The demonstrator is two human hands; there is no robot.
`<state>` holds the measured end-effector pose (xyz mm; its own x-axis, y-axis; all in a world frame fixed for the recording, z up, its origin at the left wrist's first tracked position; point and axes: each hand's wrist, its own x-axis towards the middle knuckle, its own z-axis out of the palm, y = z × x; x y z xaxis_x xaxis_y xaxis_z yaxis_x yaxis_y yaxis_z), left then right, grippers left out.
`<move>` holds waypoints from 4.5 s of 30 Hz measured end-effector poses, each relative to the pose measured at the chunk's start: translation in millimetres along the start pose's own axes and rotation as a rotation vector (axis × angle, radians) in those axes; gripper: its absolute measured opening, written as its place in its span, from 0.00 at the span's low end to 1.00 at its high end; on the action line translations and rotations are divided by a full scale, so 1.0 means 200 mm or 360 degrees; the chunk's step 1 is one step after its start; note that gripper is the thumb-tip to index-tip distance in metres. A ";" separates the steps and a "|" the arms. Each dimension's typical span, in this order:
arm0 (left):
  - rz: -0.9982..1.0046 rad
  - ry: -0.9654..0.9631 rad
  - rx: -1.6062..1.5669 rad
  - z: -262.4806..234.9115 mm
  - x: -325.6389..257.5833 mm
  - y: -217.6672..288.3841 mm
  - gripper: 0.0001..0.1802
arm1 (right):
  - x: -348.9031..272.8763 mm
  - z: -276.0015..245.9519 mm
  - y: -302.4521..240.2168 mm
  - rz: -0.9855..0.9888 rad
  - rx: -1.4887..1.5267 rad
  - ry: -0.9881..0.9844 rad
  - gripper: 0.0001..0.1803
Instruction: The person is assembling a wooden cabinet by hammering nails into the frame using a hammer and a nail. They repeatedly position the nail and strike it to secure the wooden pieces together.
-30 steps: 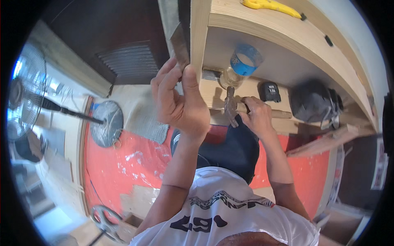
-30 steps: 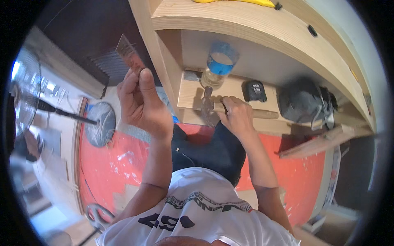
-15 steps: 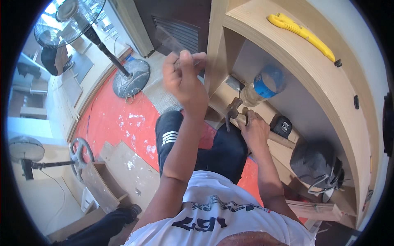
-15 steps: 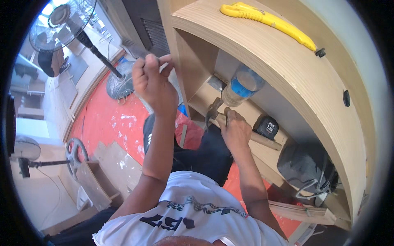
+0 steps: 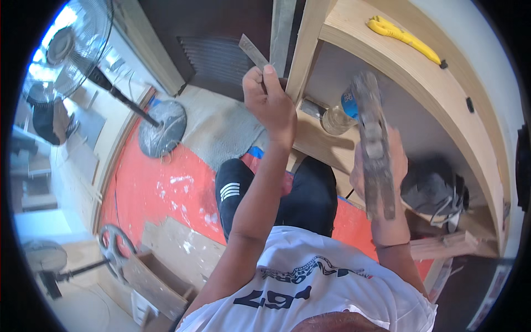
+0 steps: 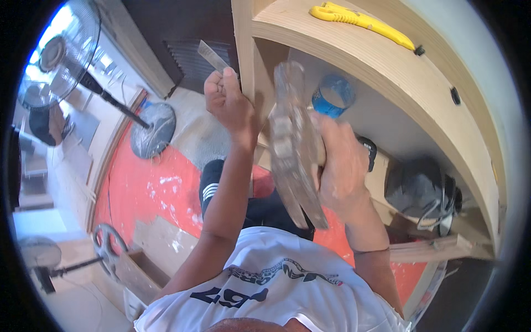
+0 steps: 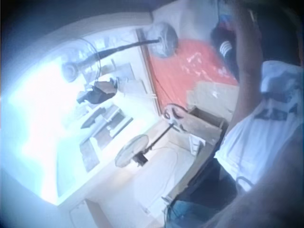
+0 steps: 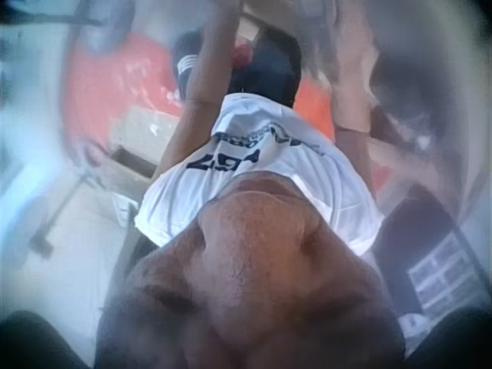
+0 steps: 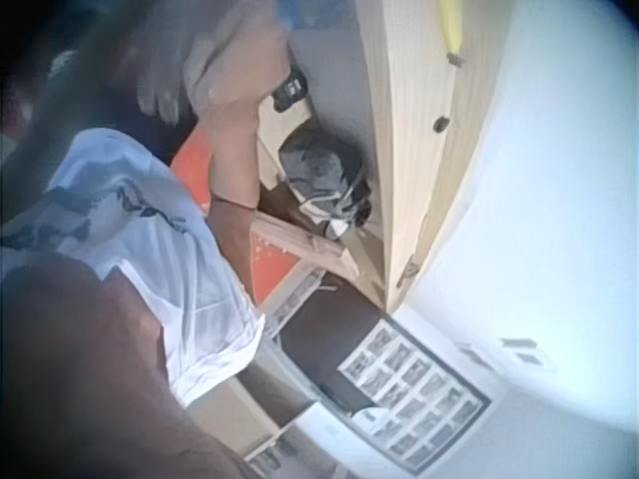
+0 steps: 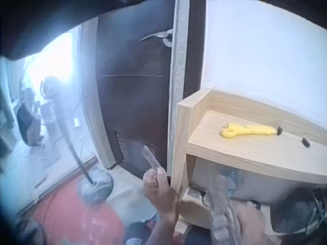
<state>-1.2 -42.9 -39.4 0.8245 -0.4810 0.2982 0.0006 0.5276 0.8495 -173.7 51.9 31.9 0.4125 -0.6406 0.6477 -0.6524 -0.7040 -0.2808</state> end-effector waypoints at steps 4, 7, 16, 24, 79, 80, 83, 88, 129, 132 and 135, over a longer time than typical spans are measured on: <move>-0.0076 -0.0067 -0.0130 0.01 -0.04 0.08 0.10 | 0.13 0.10 -0.08 -0.0060 -0.0209 0.0199 0.29; 0.0144 -0.0053 0.0006 0.01 -0.02 0.05 0.11 | 0.18 0.12 -0.13 -0.0026 -0.0403 0.0287 0.21; -0.0018 -0.0109 -0.0282 0.01 -0.09 -0.02 0.10 | 0.19 0.19 -0.25 0.0633 -0.0677 0.0176 0.27; 0.0063 -0.0118 -0.0286 0.00 -0.07 -0.04 0.07 | 0.12 0.14 -0.27 0.0239 -0.0746 0.0311 0.18; 0.0102 -0.0026 -0.0234 0.01 -0.05 -0.09 0.07 | 0.57 0.19 -0.36 0.0661 -0.0344 0.1038 0.27; 0.0089 -0.0024 -0.0236 0.01 -0.05 -0.10 0.07 | 0.57 0.18 -0.36 0.0636 -0.0322 0.1033 0.26; 0.0092 -0.0034 -0.0219 0.01 -0.05 -0.10 0.08 | 0.57 0.16 -0.37 0.0664 -0.0402 0.0946 0.24; 0.0039 -0.0056 -0.0282 0.01 -0.07 -0.08 0.08 | 0.47 0.15 -0.34 0.0541 0.0044 0.0982 0.14; 0.0694 -0.0097 -0.0101 0.18 -0.22 0.49 0.19 | -0.48 0.50 0.49 0.0848 0.0298 -0.0471 0.11; 0.0810 -0.0138 0.0162 0.20 -0.26 0.49 0.12 | -0.48 0.50 0.52 0.0783 0.0313 -0.0553 0.13; 0.0905 -0.0124 0.0314 0.21 -0.31 0.46 0.12 | -0.56 0.53 0.58 0.0604 0.0300 -0.0476 0.14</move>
<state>-76.0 6.6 38.3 0.6210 -0.2153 0.7537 -0.5392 0.5805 0.6101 -226.9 9.9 -148.8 0.3509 -0.9017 0.2526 -0.6766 -0.4306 -0.5972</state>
